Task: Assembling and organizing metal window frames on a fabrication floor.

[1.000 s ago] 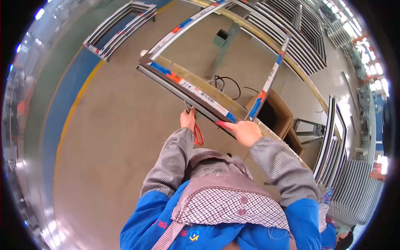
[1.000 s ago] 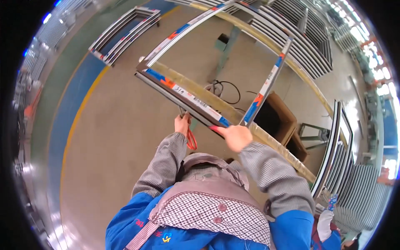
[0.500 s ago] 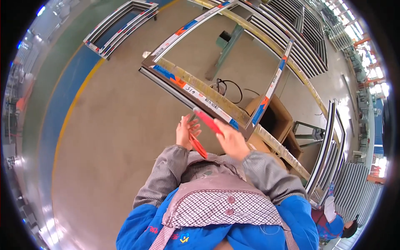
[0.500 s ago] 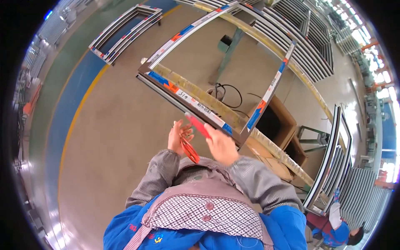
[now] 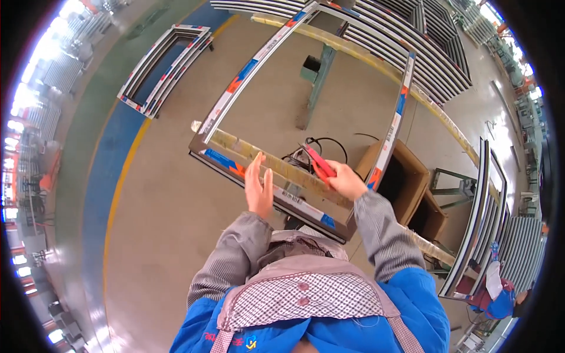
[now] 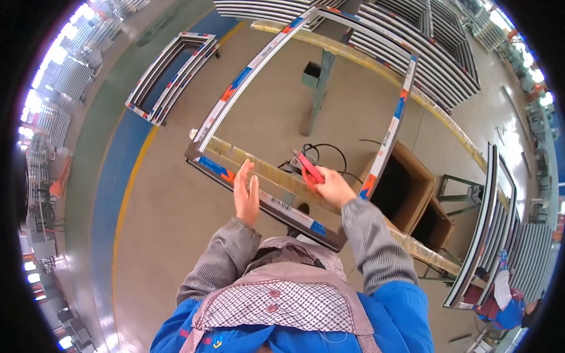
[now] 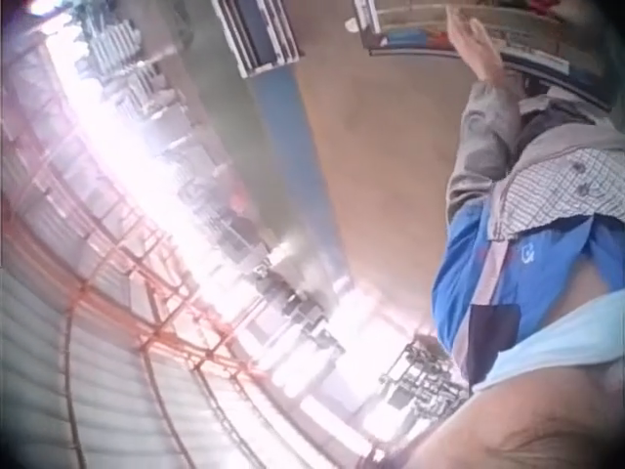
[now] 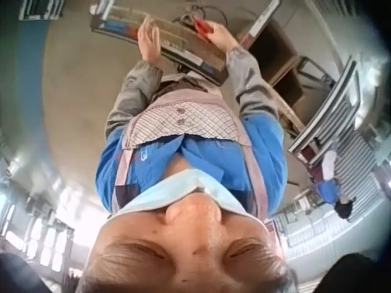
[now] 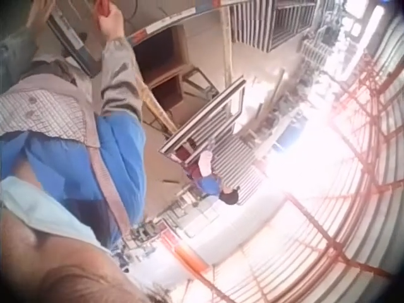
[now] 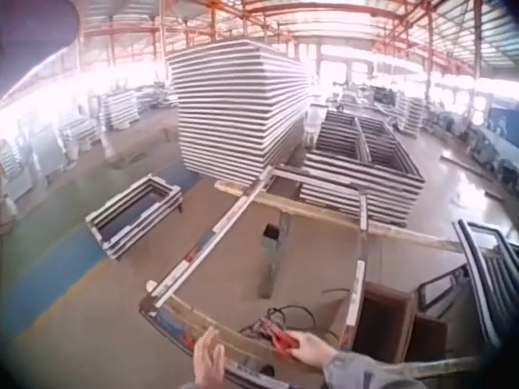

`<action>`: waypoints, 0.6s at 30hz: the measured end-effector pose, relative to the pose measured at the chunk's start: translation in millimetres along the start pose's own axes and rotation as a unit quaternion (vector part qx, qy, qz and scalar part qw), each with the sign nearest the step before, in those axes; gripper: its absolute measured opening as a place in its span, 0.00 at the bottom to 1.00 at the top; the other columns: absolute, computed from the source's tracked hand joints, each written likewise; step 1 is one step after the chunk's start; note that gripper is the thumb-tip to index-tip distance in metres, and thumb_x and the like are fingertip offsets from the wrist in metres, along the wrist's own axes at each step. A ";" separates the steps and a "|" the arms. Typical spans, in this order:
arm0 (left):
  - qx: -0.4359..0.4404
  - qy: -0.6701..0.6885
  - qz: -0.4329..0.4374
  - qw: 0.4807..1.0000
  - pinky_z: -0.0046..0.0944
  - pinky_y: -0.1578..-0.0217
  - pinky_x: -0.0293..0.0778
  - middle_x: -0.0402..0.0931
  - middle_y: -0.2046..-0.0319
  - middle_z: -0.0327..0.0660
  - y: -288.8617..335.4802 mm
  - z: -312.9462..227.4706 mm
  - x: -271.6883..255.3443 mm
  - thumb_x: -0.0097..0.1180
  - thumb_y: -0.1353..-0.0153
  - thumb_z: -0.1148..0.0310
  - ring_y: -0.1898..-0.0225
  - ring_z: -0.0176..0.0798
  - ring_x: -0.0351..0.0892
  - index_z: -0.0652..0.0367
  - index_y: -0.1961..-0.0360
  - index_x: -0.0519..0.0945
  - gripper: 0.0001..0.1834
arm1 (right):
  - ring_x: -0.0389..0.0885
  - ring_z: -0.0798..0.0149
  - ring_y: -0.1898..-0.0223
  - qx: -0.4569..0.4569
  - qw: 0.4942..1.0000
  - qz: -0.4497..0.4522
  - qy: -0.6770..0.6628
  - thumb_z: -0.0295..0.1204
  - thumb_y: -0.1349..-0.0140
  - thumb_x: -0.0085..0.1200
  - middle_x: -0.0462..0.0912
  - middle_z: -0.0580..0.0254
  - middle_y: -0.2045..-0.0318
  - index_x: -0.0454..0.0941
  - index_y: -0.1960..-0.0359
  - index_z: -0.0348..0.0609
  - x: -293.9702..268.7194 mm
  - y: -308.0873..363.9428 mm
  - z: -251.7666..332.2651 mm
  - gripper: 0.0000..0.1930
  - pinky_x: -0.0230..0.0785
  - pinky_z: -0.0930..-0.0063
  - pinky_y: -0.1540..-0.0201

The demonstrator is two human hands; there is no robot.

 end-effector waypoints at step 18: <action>0.079 -0.231 0.183 0.952 0.41 0.53 0.61 0.77 0.64 0.41 -61.8 32.7 -5.4 0.49 0.45 0.66 0.59 0.42 0.74 0.56 0.60 0.76 0.12 | 0.76 0.48 0.58 0.189 0.957 -0.056 0.211 0.44 0.51 0.52 0.78 0.43 0.63 0.75 0.62 0.36 56.4 -166.1 -169.7 0.23 0.68 0.63 0.56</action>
Point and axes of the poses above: each hand's wrist, its own y-axis away from the middle knuckle, its own x-axis out of the palm, z = x × y, the point moved 4 cm from there along -y, towards the middle knuckle
